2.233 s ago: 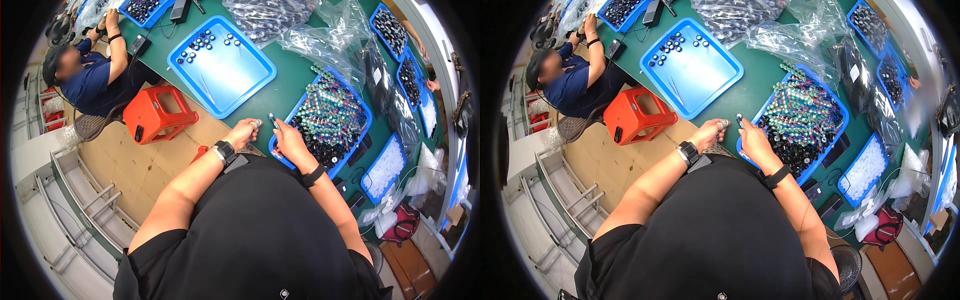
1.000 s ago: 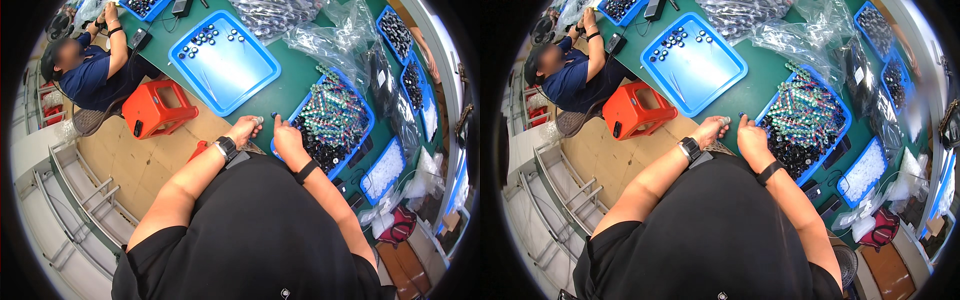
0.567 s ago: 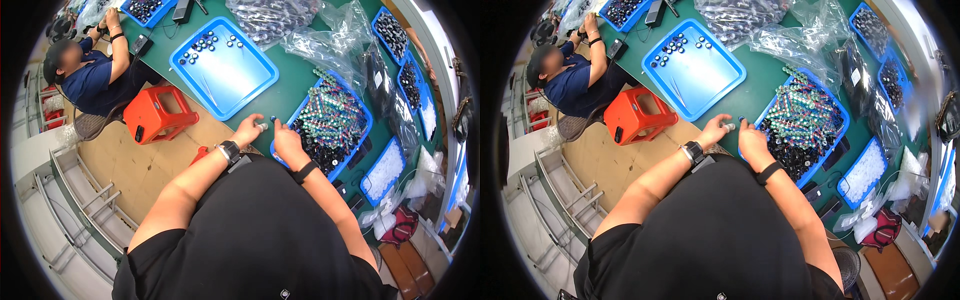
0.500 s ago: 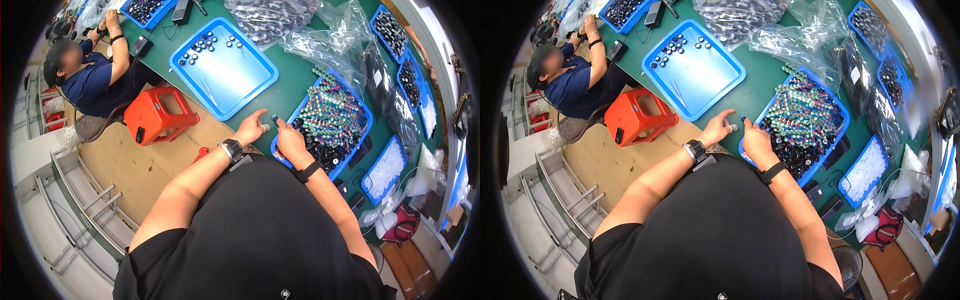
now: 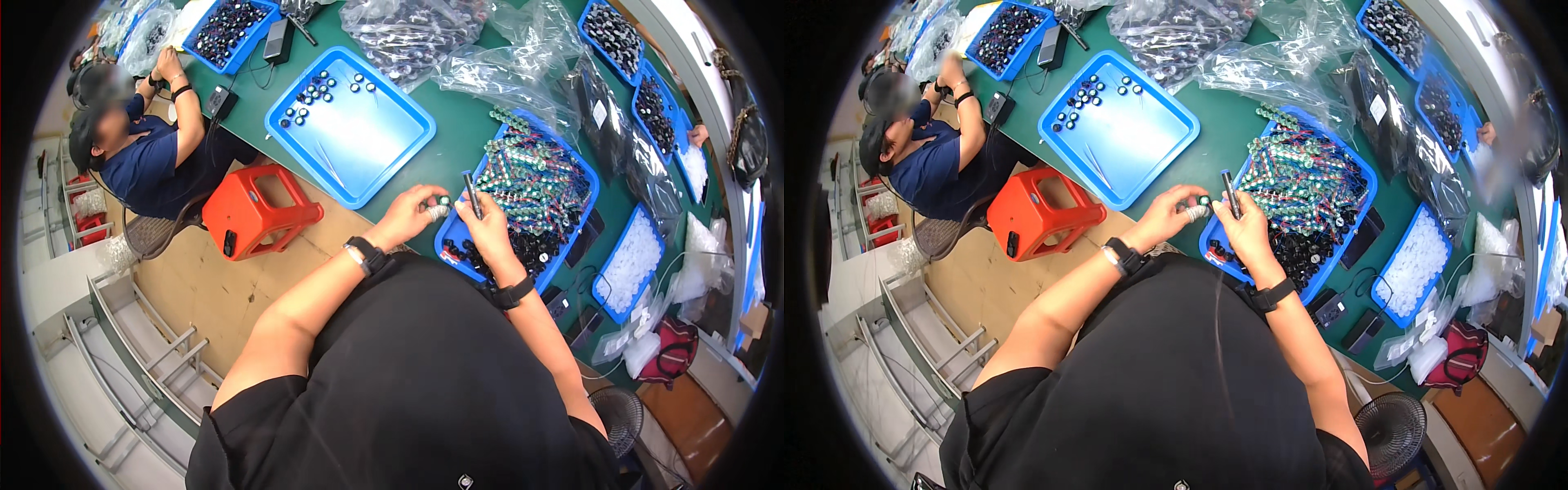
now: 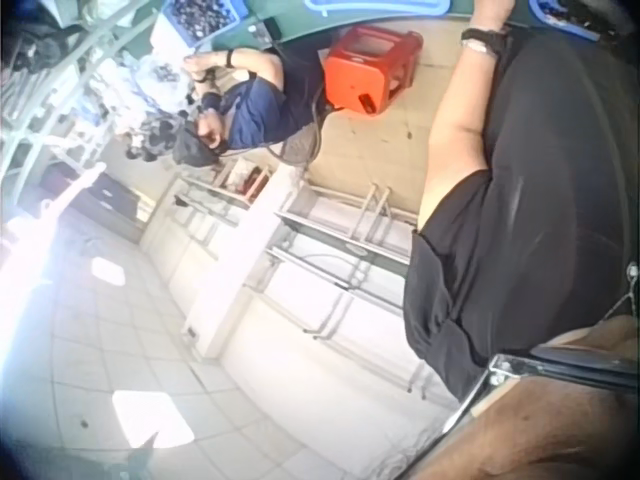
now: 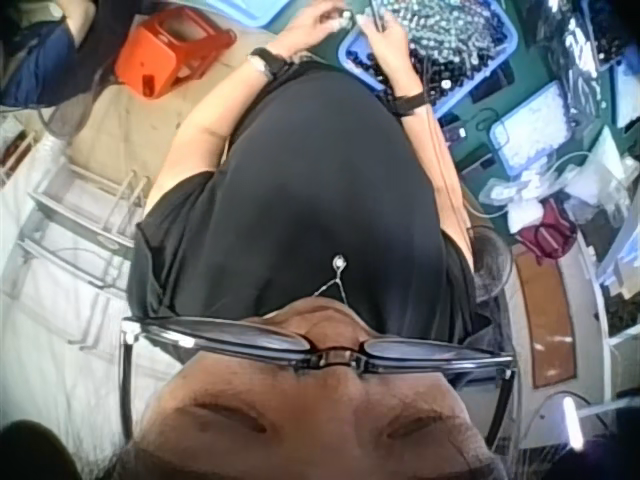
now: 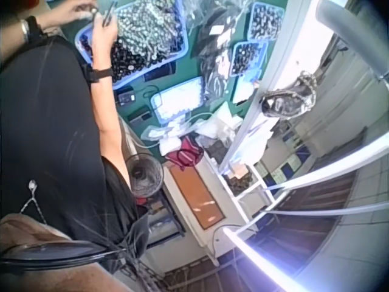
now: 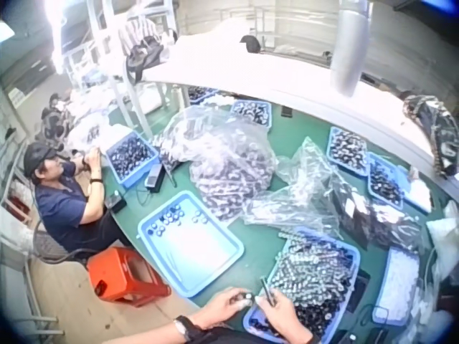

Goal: The person sits at a green workbench and repeatedly picks up small cylindrical components from a blue tray. They use a handheld tool to press or adjust the top of each component before placing it into a separate blue tray. The process is repetitive and involves handling individual units one at a time.

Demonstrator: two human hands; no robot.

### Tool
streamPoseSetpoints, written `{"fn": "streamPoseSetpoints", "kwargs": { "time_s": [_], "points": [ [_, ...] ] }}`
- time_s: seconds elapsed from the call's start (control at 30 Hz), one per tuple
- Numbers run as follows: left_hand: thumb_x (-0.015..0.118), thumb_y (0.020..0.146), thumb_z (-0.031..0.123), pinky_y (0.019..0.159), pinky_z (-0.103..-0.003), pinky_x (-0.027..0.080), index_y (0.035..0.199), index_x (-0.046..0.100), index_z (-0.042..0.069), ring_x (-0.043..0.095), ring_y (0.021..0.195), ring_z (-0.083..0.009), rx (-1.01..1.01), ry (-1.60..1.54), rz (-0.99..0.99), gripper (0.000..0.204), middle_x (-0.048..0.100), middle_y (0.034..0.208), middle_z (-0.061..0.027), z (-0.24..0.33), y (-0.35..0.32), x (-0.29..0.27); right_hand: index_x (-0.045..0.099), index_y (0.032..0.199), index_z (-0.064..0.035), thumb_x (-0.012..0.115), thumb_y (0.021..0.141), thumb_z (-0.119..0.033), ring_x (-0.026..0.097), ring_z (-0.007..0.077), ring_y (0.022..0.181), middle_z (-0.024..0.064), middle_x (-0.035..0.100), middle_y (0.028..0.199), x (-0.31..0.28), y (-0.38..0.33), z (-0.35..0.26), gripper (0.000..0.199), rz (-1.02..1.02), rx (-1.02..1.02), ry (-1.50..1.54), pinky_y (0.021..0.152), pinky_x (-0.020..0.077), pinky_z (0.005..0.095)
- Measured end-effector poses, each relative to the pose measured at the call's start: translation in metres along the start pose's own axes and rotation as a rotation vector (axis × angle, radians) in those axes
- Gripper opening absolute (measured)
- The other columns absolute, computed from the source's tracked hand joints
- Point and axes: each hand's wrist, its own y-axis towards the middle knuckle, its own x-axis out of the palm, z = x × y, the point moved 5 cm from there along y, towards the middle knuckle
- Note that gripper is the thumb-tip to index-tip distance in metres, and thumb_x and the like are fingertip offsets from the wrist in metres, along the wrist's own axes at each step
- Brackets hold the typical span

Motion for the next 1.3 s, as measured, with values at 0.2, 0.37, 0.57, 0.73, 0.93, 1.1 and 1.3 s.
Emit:
{"fn": "streamPoseSetpoints", "kwargs": {
  "time_s": [0.2, 0.37, 0.57, 0.73, 0.93, 1.1, 1.3],
  "points": [
    [0.068, 0.082, 0.011, 0.056, -0.023, 0.039, 0.109, 0.062, 0.008, 0.042, 0.063, -0.0064, 0.015, -0.056, -0.068, 0.028, 0.049, 0.081, 0.0016, 0.048, -0.015, -0.008, 0.058, 0.084, -0.0042, 0.062, 0.088, -0.020, 0.029, 0.0003, 0.035, -0.0079, 0.039, 0.048, 0.002, -0.011, -0.034, 0.017, -0.360, 0.572, 0.499, 0.034, 0.0183, 0.0185],
    [0.066, 0.082, 0.008, 0.056, -0.024, 0.039, 0.110, 0.061, 0.008, 0.043, 0.063, -0.0087, 0.044, -0.010, -0.094, 0.029, 0.045, 0.078, 0.0006, 0.058, -0.019, -0.002, 0.058, 0.080, -0.0054, 0.062, 0.087, -0.019, 0.031, 0.0011, 0.037, -0.0079, 0.040, 0.048, -0.003, -0.011, -0.037, 0.016, -0.381, 0.566, 0.462, 0.035, 0.0204, 0.0188],
    [0.065, 0.079, 0.006, 0.057, -0.027, 0.041, 0.113, 0.059, 0.007, 0.046, 0.063, -0.0130, 0.190, 0.125, -0.105, 0.035, 0.045, 0.078, -0.0027, 0.071, -0.024, 0.007, 0.061, 0.079, -0.0060, 0.062, 0.082, -0.017, 0.033, 0.0010, 0.041, -0.0090, 0.042, 0.052, -0.007, -0.019, -0.032, 0.012, -0.353, 0.545, 0.426, 0.038, 0.0206, 0.0202],
    [0.065, 0.077, 0.005, 0.054, -0.029, 0.039, 0.111, 0.057, 0.006, 0.044, 0.059, -0.0150, 0.285, 0.215, -0.115, 0.035, 0.045, 0.077, -0.0041, 0.088, -0.023, 0.016, 0.060, 0.073, -0.0061, 0.058, 0.079, -0.016, 0.040, 0.0031, 0.049, -0.0063, 0.049, 0.060, -0.013, -0.023, -0.037, 0.012, -0.266, 0.486, 0.418, 0.043, 0.0267, 0.0227],
    [0.066, 0.076, 0.002, 0.054, -0.026, 0.040, 0.109, 0.058, 0.005, 0.050, 0.064, -0.0132, 0.215, 0.233, -0.030, 0.033, 0.050, 0.078, -0.0034, 0.080, -0.011, -0.005, 0.065, 0.091, 0.0007, 0.061, 0.090, -0.022, 0.061, 0.0084, 0.075, 0.0036, 0.065, 0.078, -0.074, -0.036, -0.060, 0.023, 0.017, 0.141, 0.216, 0.067, 0.0475, 0.0242],
    [0.068, 0.082, 0.006, 0.055, -0.021, 0.042, 0.143, 0.029, 0.005, 0.048, 0.062, -0.0075, -0.037, 0.079, 0.474, 0.073, 0.053, 0.081, -0.0003, -0.002, 0.013, -0.109, 0.062, 0.098, -0.0048, 0.057, 0.093, -0.025, 0.051, 0.0048, 0.060, 0.0009, 0.062, 0.075, -0.233, -0.057, 0.030, 0.022, 0.708, 0.178, 0.051, 0.053, 0.0403, 0.0209],
    [0.067, 0.083, 0.011, 0.065, -0.022, 0.041, 0.123, 0.054, 0.001, 0.049, 0.072, -0.0081, -0.243, 0.052, 0.412, 0.043, 0.053, 0.082, 0.0006, -0.017, 0.008, -0.121, 0.060, 0.104, -0.0007, 0.075, 0.074, -0.029, 0.059, 0.0250, 0.086, 0.0113, 0.059, 0.091, -0.315, -0.055, 0.126, 0.044, 0.817, 0.527, -0.403, 0.077, 0.0476, 0.0352]
  ]
}}
